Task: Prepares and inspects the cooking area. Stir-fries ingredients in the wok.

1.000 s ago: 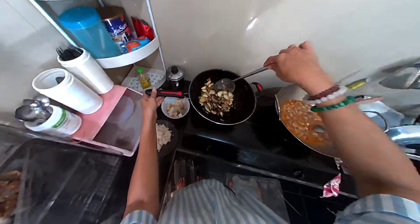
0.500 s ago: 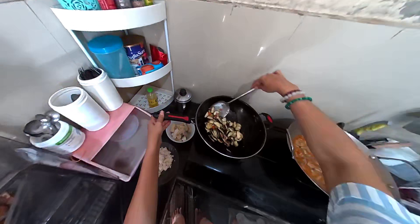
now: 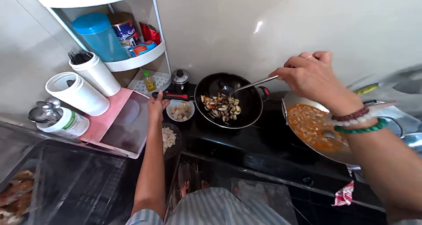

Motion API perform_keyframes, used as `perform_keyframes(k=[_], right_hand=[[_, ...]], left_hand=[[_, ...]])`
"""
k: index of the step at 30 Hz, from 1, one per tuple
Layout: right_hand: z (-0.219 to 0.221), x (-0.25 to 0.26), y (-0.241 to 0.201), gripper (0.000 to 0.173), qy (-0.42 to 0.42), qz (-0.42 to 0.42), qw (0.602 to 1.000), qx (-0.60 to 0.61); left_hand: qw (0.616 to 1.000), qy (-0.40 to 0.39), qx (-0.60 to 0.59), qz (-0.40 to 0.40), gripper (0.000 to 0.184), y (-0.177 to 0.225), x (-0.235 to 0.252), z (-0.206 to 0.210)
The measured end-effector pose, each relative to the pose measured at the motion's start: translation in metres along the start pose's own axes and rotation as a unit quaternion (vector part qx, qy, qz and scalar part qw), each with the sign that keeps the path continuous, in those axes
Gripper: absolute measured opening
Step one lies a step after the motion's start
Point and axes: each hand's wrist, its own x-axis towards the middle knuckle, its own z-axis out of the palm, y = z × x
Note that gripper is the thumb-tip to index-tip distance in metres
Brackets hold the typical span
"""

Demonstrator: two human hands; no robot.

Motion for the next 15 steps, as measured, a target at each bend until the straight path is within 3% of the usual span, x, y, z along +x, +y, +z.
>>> perform_keyframes(k=[5,10,13,15], right_hand=[[-0.007,0.064,-0.025,0.021,0.01,-0.053,0.998,-0.027],[0.017,0.158,-0.078,0.022,-0.006,-0.171,0.984,-0.047],[0.045,0.199,-0.112,0.017,-0.083,-0.238,0.966,-0.066],[0.055,0.211,-0.124,0.02,-0.185,-0.244,0.944,-0.12]], left_hand=[[1.0,-0.013,0.01,0.003,0.046,-0.001,-0.003,-0.003],[1.0,-0.003,0.002,-0.004,0.044,0.001,-0.002,-0.001],[1.0,0.006,-0.004,-0.01,0.041,0.003,0.003,0.001],[1.0,0.004,-0.006,-0.012,0.04,0.002,0.004,0.002]])
